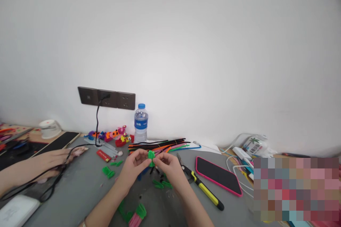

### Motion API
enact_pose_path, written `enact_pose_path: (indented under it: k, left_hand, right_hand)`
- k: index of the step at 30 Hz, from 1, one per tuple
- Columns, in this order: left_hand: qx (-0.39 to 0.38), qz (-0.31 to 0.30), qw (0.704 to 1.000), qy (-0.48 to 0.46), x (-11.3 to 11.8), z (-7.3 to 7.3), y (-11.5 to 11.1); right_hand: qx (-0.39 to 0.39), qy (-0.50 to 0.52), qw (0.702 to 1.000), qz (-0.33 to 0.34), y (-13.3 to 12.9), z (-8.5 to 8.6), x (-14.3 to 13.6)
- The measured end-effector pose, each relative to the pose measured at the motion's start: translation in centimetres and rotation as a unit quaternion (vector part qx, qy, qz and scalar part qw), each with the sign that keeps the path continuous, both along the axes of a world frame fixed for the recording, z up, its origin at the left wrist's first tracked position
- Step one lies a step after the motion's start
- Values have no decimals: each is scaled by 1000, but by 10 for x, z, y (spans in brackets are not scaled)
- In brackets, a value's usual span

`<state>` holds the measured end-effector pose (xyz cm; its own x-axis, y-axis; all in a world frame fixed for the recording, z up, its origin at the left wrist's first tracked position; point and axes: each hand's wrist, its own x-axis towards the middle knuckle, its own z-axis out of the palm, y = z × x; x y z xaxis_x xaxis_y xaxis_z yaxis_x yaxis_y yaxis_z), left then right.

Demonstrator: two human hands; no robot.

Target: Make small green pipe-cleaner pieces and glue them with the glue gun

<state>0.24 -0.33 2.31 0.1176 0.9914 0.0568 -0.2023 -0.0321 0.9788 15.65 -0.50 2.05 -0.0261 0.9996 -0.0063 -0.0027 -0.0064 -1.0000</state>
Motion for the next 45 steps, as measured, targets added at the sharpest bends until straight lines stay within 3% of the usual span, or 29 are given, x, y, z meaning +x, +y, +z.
enact_pose_path:
  k: [10,15,21,31,40,45]
  left_hand:
    - [-1,5,1000,-1,0,2,-1]
    - [-1,11,1000,-5,0,-4,2]
    - [-21,89,994,-63,-3,-8,7]
    - [-37,183,975,-122,-4,5,5]
    - [-37,155,981,-113,-5,-1,6]
    - [-43,121,987,-100,-2,1,3]
  right_hand:
    - [3,-1,1000,4,1,-3,0]
    - [9,14,1000,1,2,-4,4]
    - [14,52,998,30,-1,10,18]
    - [10,-4,1000,2,9,-12,19]
    - [52,34,997,-42,12,-15,15]
    - [99,13,993,-65,8,-4,17]
